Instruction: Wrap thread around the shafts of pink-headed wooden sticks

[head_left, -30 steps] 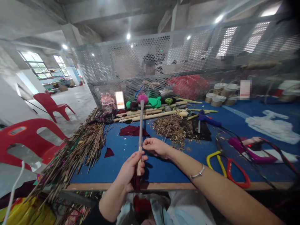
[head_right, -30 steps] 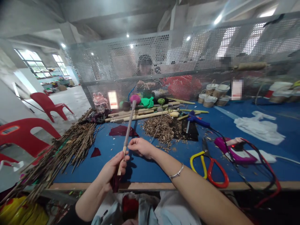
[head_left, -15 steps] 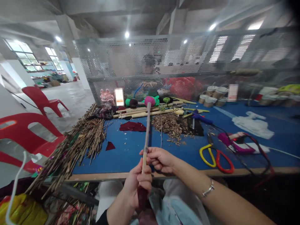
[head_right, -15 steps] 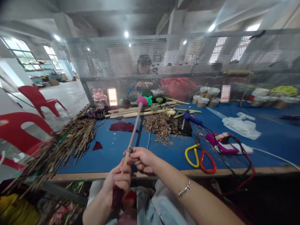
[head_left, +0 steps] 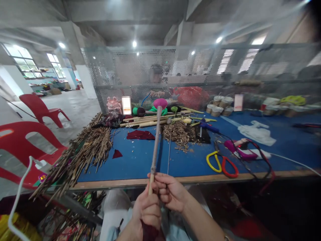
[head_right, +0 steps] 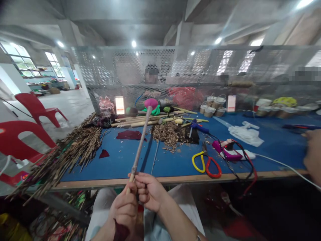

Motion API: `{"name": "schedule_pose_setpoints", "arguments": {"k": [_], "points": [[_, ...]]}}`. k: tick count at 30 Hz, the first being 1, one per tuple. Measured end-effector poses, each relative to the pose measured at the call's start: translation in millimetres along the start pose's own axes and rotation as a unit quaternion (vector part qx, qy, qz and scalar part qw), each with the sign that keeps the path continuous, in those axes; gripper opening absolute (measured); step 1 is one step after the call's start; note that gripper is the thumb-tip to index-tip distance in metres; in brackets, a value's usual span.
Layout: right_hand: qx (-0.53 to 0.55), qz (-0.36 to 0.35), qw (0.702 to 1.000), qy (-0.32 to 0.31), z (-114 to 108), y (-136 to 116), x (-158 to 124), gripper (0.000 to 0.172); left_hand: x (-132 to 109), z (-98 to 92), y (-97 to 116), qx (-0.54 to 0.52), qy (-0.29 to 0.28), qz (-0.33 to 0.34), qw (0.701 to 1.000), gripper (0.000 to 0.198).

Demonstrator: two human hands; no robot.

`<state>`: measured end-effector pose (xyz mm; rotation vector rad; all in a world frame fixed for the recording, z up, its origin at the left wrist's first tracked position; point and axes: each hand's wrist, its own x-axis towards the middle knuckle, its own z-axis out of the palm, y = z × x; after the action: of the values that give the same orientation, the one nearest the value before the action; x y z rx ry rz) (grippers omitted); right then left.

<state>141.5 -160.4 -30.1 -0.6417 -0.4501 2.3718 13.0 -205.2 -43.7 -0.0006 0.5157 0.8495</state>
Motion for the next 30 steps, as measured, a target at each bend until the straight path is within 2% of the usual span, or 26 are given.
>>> {"name": "schedule_pose_setpoints", "arguments": {"k": [6, 8, 10, 13, 15, 17, 19, 21, 23, 25, 28, 30], "points": [[-0.040, 0.022, 0.999, 0.000, -3.9, 9.0, -2.4, 0.015, 8.6, -12.7, -14.0, -0.112, -0.094, -0.035, 0.989, 0.030], [-0.032, 0.018, 0.999, 0.013, -5.0, 12.1, 0.5, 0.013, 11.4, -13.0, -13.5, -0.103, -0.121, -0.039, 0.987, 0.036], [-0.028, 0.006, 0.999, 0.031, -5.4, 14.8, 4.3, 0.012, 12.2, -11.4, -11.1, -0.039, -0.119, -0.039, 0.991, 0.042], [-0.030, -0.016, 0.998, 0.045, -4.0, 17.1, 8.8, 0.013, 5.9, -6.5, -2.7, 0.150, -0.032, -0.002, 0.988, 0.051], [-0.039, -0.019, 0.998, 0.043, -1.6, 17.9, 9.7, 0.015, -3.3, -2.1, 6.5, 0.296, 0.050, 0.063, 0.952, 0.052], [-0.058, -0.017, 0.997, 0.054, 1.9, 18.8, 8.9, 0.019, -13.2, 2.9, 16.8, 0.416, 0.086, 0.129, 0.896, 0.049], [-0.083, -0.016, 0.993, 0.081, 5.3, 19.8, 7.5, 0.021, -20.0, 8.3, 24.9, 0.492, 0.069, 0.163, 0.853, 0.042], [-0.101, -0.019, 0.989, 0.105, 7.8, 20.8, 6.6, 0.019, -21.8, 13.0, 28.2, 0.512, 0.048, 0.173, 0.840, 0.035], [-0.112, -0.021, 0.986, 0.120, 8.8, 21.4, 6.3, 0.018, -19.5, 15.6, 27.1, 0.484, 0.039, 0.162, 0.859, 0.033], [-0.124, -0.020, 0.984, 0.129, 8.6, 21.1, 6.7, 0.020, -15.4, 15.5, 23.9, 0.429, 0.047, 0.134, 0.892, 0.033], [-0.143, -0.020, 0.982, 0.124, 8.9, 19.1, 7.9, 0.024, -10.6, 12.9, 20.3, 0.320, 0.086, 0.080, 0.940, 0.034], [-0.151, -0.021, 0.981, 0.118, 11.8, 17.4, 9.0, 0.026, -9.1, 12.6, 20.3, 0.263, 0.101, 0.056, 0.958, 0.037]]}}
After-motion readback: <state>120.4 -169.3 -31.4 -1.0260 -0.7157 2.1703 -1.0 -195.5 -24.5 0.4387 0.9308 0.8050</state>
